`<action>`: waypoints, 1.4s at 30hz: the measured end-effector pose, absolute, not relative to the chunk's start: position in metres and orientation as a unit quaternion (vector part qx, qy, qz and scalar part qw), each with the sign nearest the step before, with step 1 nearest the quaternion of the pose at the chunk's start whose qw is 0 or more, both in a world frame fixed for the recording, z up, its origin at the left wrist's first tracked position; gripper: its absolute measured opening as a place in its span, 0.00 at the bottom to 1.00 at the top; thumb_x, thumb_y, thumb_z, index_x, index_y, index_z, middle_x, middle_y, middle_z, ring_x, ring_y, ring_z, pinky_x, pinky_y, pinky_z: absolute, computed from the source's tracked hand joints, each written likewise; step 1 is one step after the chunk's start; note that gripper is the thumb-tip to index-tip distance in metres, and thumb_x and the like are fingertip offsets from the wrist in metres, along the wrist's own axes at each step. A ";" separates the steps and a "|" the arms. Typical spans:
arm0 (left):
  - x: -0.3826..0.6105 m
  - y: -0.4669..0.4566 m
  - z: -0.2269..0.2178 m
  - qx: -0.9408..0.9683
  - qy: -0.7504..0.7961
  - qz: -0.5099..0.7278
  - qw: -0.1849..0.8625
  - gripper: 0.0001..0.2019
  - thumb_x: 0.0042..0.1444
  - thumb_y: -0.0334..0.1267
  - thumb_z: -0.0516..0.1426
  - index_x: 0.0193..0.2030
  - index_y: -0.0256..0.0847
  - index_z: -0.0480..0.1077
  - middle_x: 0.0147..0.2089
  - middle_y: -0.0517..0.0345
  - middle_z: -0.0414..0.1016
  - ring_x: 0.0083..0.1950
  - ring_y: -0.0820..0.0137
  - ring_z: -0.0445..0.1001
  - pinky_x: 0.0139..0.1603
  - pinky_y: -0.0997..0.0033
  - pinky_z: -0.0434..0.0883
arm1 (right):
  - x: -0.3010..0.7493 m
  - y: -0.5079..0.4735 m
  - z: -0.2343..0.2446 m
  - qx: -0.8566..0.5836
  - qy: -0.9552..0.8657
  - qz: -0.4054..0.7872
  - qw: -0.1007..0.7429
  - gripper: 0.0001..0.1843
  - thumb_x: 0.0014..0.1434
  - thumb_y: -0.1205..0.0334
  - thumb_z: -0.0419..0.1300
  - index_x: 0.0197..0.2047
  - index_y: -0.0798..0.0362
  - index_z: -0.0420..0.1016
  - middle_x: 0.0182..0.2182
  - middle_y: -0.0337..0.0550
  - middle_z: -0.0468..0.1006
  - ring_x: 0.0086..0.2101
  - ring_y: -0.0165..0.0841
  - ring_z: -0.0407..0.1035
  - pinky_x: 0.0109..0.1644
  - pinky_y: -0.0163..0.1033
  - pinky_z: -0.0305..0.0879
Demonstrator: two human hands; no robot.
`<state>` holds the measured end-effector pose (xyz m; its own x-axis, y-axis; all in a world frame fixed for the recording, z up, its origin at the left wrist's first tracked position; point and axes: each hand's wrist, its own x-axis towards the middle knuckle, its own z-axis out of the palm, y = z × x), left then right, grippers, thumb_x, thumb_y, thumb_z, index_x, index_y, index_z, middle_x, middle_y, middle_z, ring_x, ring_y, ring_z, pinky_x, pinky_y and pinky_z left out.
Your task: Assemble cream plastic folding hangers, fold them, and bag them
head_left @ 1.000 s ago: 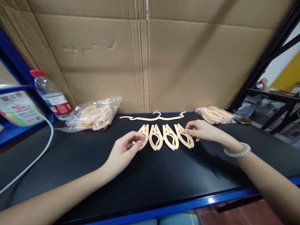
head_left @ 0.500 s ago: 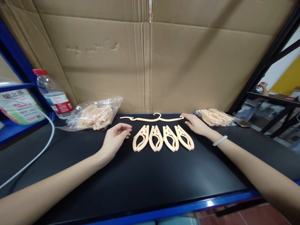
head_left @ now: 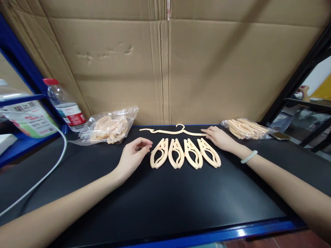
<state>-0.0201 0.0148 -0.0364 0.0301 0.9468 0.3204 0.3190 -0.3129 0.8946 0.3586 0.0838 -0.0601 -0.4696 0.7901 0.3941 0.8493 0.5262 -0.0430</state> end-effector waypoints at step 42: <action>-0.018 0.008 -0.041 0.680 0.443 0.481 0.333 0.30 0.52 0.43 0.61 0.61 0.39 0.62 0.52 0.50 0.72 0.46 0.64 0.75 0.48 0.62 0.75 | 0.316 0.013 -0.015 -0.425 -0.839 0.051 0.337 0.10 0.68 0.55 0.50 0.40 0.50 0.67 0.32 0.42 0.73 0.31 0.35 0.69 0.34 0.39 0.66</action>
